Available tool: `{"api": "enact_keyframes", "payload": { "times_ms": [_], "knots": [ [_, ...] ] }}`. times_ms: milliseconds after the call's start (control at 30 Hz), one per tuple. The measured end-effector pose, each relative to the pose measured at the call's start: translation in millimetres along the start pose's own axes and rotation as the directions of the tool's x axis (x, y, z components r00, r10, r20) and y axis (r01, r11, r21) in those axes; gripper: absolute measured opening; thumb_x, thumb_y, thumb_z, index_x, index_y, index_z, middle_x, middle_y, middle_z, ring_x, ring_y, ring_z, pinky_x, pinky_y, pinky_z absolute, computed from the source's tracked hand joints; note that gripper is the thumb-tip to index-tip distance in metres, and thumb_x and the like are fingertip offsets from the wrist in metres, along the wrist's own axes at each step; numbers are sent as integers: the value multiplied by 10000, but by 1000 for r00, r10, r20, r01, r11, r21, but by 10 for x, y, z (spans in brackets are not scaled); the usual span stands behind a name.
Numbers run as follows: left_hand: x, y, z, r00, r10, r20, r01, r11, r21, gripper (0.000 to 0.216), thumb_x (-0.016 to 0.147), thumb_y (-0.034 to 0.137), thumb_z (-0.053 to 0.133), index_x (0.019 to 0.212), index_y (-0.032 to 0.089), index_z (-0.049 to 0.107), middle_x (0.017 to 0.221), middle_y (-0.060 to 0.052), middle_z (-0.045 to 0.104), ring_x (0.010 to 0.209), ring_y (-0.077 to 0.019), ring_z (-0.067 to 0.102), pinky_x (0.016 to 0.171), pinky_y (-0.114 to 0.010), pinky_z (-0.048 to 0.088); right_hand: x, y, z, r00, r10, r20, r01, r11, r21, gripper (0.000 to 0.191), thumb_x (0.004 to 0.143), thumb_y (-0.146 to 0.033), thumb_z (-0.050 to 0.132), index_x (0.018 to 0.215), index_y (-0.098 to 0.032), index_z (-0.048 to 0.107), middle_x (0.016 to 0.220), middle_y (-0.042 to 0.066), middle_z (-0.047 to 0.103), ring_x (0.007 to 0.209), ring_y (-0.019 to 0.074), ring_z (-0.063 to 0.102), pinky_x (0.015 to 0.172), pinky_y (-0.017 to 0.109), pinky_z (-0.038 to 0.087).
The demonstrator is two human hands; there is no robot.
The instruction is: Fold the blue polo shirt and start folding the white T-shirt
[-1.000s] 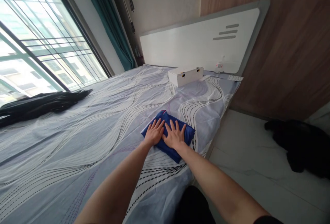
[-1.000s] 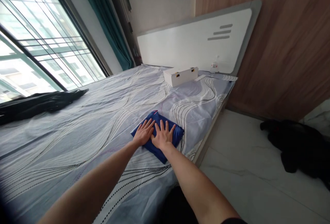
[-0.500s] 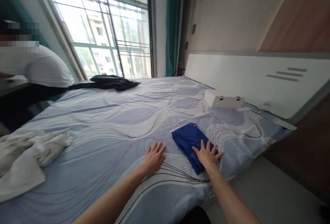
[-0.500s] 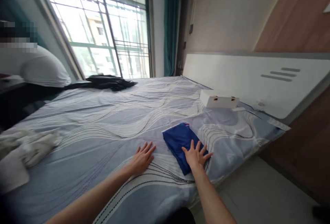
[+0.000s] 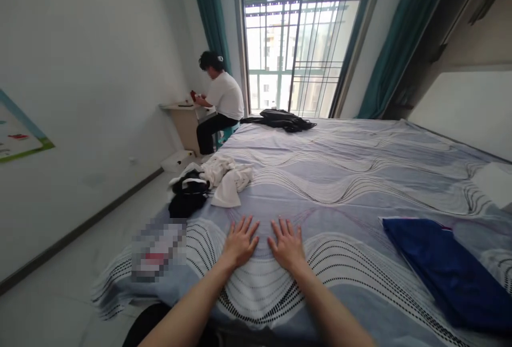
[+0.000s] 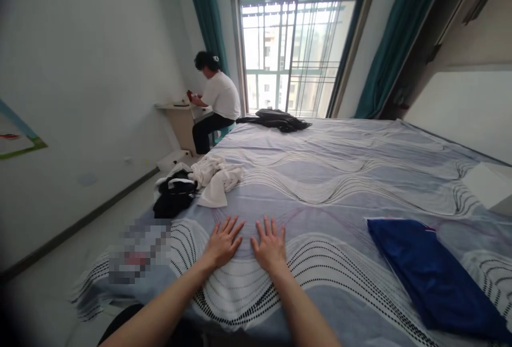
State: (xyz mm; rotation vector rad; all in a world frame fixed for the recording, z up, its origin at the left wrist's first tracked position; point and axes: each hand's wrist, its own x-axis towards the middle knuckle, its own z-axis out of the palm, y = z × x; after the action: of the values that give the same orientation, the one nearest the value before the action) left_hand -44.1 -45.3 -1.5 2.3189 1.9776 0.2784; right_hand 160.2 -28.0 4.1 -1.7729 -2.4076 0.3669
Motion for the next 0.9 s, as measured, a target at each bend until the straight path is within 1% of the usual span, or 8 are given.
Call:
{"api": "enact_keyframes", "payload": {
  "times_ms": [133,233,300,367,467,567,700,900],
  "knots": [
    [-137,-308,-28,994,-112,-11,112,994,-8,595,1005,468,402,1580,319,382,1686,-47,270,1558,-324,220,1245,-613,188,-113,448,40,963,267,-38,-270,956,-117,654,1036,-560,312,1634,-308,232,1717,35,130,1577,302,99,1222,659,58],
    [-127,-248,0,989,-140,-45,138,990,-39,620,996,457,415,1587,276,377,1690,-75,244,1559,-372,189,1229,-659,173,-39,368,2,912,399,-91,-408,904,-126,680,1039,-543,289,1637,-224,242,1710,100,149,1561,395,108,1177,727,123],
    [-83,-122,51,989,-118,-85,113,991,-66,635,990,438,423,1599,274,348,1697,-75,211,1561,-405,151,1208,-698,179,79,90,29,944,307,-120,-320,942,-105,677,1042,-530,295,1640,-220,232,1713,94,128,1563,412,72,1181,725,113],
    [-39,-31,94,996,-23,-84,16,996,-85,617,997,420,411,1600,321,332,1698,-52,210,1562,-386,163,1206,-699,185,199,-201,95,988,110,-107,-120,989,-90,639,1046,-538,303,1636,-303,231,1718,35,110,1577,358,42,1207,690,63],
    [-31,-123,80,999,33,-32,-35,997,-69,592,994,483,424,1576,393,361,1690,-31,246,1556,-344,218,1222,-680,160,283,-303,175,999,-26,-35,23,996,-81,609,1041,-590,304,1616,-398,245,1715,-19,121,1584,289,65,1218,667,9],
    [-99,-464,-15,993,-114,-28,114,993,-2,624,978,554,440,1572,376,377,1690,-43,248,1559,-347,206,1228,-660,152,194,141,145,992,122,-19,-124,985,-122,640,1037,-598,296,1628,-369,211,1718,-2,104,1583,282,71,1217,669,22],
    [-212,-859,-84,977,-208,-53,212,973,92,629,990,533,426,1580,322,374,1690,-72,249,1554,-346,226,1232,-613,181,-168,1129,7,930,357,-85,-367,909,-195,636,1043,-566,260,1636,-348,193,1720,-3,111,1580,262,81,1226,644,84],
    [-233,-922,-5,962,-240,-128,258,954,153,646,971,531,446,1556,257,440,1649,-128,354,1504,-379,316,1189,-602,261,-875,2231,-28,802,552,-229,-594,777,-208,684,1025,-601,235,1636,-296,251,1708,46,186,1560,293,167,1220,602,181]
  ]
}}
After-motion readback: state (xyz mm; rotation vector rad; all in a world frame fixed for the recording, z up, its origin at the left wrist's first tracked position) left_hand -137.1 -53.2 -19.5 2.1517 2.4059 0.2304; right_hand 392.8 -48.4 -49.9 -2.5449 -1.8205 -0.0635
